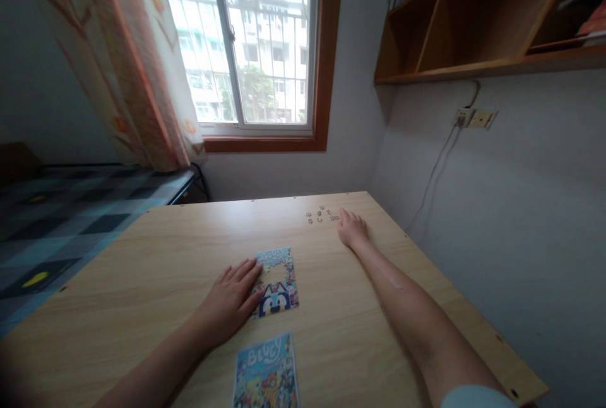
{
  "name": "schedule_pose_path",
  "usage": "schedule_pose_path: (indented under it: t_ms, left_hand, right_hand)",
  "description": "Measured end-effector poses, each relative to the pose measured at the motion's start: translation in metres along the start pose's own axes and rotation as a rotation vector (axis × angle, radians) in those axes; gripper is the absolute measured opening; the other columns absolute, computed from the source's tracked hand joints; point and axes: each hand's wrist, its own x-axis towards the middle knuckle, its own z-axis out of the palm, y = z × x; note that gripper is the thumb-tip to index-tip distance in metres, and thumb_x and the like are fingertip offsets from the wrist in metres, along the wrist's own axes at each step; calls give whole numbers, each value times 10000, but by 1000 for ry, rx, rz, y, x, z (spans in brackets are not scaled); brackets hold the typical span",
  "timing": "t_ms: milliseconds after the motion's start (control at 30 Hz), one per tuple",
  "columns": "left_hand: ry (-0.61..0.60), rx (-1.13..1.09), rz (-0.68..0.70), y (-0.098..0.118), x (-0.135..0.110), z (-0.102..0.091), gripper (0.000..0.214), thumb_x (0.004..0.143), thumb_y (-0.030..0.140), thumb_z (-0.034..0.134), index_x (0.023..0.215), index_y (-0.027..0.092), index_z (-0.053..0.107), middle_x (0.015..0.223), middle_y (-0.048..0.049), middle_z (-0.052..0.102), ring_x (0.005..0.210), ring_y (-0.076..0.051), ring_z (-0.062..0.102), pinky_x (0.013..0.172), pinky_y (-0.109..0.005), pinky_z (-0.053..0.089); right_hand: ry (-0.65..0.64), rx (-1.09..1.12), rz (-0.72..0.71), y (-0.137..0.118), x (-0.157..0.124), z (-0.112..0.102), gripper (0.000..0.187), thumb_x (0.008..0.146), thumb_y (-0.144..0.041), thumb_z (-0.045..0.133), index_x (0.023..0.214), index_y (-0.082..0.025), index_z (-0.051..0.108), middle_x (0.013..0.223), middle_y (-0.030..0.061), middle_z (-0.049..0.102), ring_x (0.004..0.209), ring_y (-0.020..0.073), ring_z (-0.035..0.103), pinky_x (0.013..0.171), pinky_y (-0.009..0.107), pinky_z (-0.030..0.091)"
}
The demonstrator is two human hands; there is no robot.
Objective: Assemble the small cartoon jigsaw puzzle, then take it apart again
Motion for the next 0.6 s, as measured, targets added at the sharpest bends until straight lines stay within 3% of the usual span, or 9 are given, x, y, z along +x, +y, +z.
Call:
schedule_pose_path:
  t_ms: [100, 200, 333, 467, 600]
  left_hand:
    - [-5, -5, -6, 1, 0, -1, 615, 979, 487, 372, 1511, 185, 434, 1599, -94, 350, 1490, -282, 298, 1224, -522, 203]
    - [1, -19, -11, 1, 0, -1, 612, 974, 485, 386, 1509, 191, 436, 1598, -95, 353, 1491, -278, 296, 1224, -518, 203]
    - [9, -24, -11, 2, 0, 0, 612, 972, 477, 394, 1509, 187, 436, 1599, -104, 348, 1490, -282, 297, 1221, -524, 204]
    - [20, -26, -4, 1, 0, 1, 607, 977, 485, 384, 1507, 194, 438, 1596, -108, 354, 1487, -289, 302, 1217, -533, 203]
    - [32, -31, 6, 1, 0, 1, 603, 985, 498, 365, 1499, 194, 451, 1588, -114, 370, 1480, -291, 316, 1213, -536, 209]
  right_hand:
    - [3, -45, -27, -8, -8, -3, 561, 955, -371, 416, 1491, -209, 446, 1485, 136, 500, 1353, 297, 434, 1124, 450, 292]
    - [-65, -60, -115, -28, -20, -3, 591, 971, -458, 402, 1527, -259, 389, 1589, 126, 359, 1469, 317, 264, 1166, 564, 163]
    - [-144, -16, -308, -61, -34, 0, 601, 985, -510, 373, 1539, -279, 366, 1647, 98, 237, 1526, 293, 117, 1189, 581, 36]
    - [-176, 23, -299, -79, -36, -2, 622, 981, -502, 397, 1526, -202, 399, 1636, 153, 243, 1523, 329, 125, 1183, 604, 36]
    - [-113, 81, -289, -80, -36, -5, 492, 961, -475, 475, 1368, -221, 584, 1598, 149, 340, 1504, 339, 193, 1171, 615, 88]
